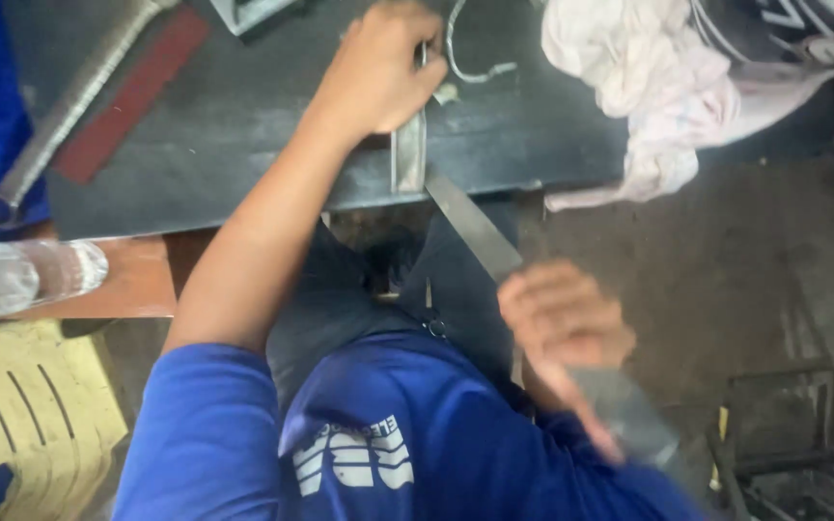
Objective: The person files a curved metal piece on a workbench using a metal file. They hold the piece with their left hand and file the edges with their right hand, then briefly stand and walk to a grinding machine before returning to the bench to continue filing.
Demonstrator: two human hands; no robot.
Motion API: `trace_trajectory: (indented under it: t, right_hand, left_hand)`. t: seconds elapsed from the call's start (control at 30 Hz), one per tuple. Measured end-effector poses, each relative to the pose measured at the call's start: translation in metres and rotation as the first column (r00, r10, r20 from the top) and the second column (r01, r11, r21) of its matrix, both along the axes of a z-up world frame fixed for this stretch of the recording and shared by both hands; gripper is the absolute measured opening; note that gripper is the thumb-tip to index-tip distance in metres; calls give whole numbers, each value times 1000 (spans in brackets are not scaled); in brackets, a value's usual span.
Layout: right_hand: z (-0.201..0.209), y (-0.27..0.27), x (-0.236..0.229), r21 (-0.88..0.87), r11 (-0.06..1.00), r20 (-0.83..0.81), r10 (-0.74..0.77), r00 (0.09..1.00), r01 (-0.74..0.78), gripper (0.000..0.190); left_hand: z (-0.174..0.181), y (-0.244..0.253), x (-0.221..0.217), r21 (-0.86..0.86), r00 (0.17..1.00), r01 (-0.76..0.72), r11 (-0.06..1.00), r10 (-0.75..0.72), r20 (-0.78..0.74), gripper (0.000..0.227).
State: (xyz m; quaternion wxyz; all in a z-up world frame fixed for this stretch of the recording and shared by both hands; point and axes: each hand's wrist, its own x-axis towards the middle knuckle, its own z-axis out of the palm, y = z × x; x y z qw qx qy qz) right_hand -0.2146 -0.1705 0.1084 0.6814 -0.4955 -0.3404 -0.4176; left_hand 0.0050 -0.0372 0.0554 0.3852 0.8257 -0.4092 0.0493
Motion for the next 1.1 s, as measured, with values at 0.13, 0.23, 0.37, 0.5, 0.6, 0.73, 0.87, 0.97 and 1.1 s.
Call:
trace_trajectory:
  t: [0.13, 0.23, 0.37, 0.5, 0.6, 0.73, 0.87, 0.97, 1.1]
  right_hand:
    - [6, -17, 9, -84, 995, 34, 55, 998, -52, 68]
    - [0, -6, 3, -114, 993, 95, 40, 995, -29, 67]
    - [2, 1, -9, -213, 970, 155, 152, 976, -117, 58]
    - [-38, 15, 14, 735, 645, 279, -571, 772, 211, 70]
    - [-39, -5, 12, -296, 951, 233, 167, 958, -93, 41]
    - [-30, -12, 22, -314, 939, 139, 195, 971, -143, 35]
    - [-16, -13, 24, 97, 995, 306, -59, 950, 30, 72]
    - [3, -11, 8, 0, 996, 166, -87, 982, 88, 75]
    - [0, 11, 36, -9, 1000, 265, 14, 964, -12, 71]
  left_hand:
    - [6, -4, -2, 96, 999, -52, 994, 52, 6, 4]
    - [-3, -2, 8, 16, 999, -12, 1000, 11, 48, 5]
    - [-15, 10, 7, -157, 999, 15, 988, -22, -39, 7]
    - [-23, 7, 2, -92, 997, 0, 996, 7, 75, 8]
    - [-11, 13, 14, -65, 999, 15, 998, -12, 45, 15]
    - [-28, 19, 8, -156, 1000, -20, 987, 21, 0, 10]
    - [-24, 17, 12, -145, 1000, -21, 989, 23, 12, 12]
    - [-14, 10, 7, -62, 994, -104, 993, 101, -43, 3]
    - [-12, 9, 10, -25, 986, -153, 988, 151, -70, 5]
